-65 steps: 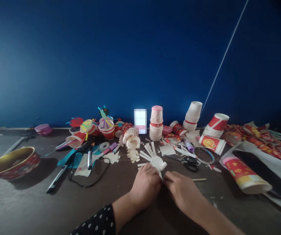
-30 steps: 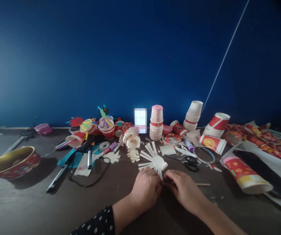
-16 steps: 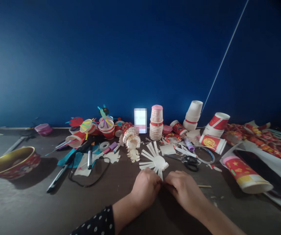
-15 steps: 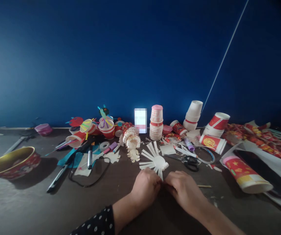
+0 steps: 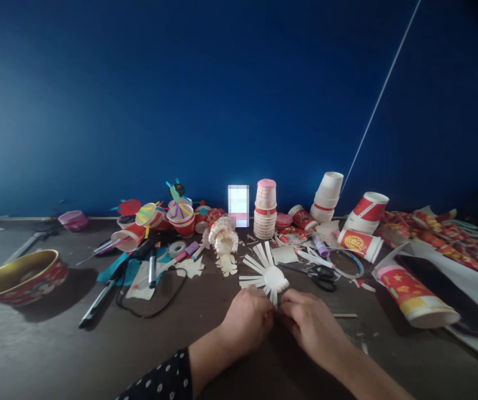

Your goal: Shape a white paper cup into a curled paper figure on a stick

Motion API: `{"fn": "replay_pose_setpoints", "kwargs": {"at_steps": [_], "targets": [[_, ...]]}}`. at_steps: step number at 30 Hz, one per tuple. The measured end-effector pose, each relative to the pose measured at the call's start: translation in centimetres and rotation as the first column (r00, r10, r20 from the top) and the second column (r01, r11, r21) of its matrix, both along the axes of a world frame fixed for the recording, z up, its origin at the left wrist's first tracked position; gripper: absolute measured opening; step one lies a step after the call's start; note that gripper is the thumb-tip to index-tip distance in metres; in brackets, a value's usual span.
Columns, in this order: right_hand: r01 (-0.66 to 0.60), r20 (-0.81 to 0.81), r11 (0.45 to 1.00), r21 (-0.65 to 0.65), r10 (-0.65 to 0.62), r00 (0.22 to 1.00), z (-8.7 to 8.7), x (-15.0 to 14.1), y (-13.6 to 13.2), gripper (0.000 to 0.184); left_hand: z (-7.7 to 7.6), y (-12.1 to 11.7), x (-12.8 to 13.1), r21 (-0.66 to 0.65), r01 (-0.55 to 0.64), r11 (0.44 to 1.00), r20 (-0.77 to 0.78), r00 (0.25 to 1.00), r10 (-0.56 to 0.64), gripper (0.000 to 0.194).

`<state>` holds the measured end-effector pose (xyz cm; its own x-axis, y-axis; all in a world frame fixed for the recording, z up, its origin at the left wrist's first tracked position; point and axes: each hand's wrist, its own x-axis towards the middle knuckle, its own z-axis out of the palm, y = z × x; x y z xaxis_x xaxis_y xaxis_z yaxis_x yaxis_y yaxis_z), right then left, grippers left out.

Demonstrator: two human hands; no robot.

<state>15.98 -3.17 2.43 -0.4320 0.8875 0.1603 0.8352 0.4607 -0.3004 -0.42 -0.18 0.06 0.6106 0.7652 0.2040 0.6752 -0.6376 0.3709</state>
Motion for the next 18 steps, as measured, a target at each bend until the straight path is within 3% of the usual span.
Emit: {"fn": "replay_pose_setpoints", "kwargs": {"at_steps": [7, 10, 14, 18], "targets": [[-0.006, 0.083, 1.000, 0.030, 0.003, 0.997, 0.2, -0.1, -0.2, 0.025, -0.1, -0.7, 0.7, -0.014, -0.055, 0.998, -0.004, 0.999, 0.054, 0.013], [-0.008, 0.072, 1.000, -0.004, 0.008, 0.997, 0.3, -0.2, -0.3, 0.022, 0.2, -0.3, 0.3, 0.064, 0.052, 0.997, 0.081, 0.995, -0.057, 0.012], [0.001, 0.108, 1.000, 0.011, -0.002, 0.994, 0.2, -0.2, -0.3, 0.021, 0.4, 0.7, -0.5, 0.058, 0.263, 0.963, 0.151, 0.951, -0.269, 0.010], [-0.022, 0.121, 0.998, 0.050, 0.016, 0.993, -0.1, -0.1, -0.4, 0.022, 0.1, 1.2, -0.9, 0.013, 0.274, 0.962, 0.184, 0.945, -0.272, 0.011]]}}
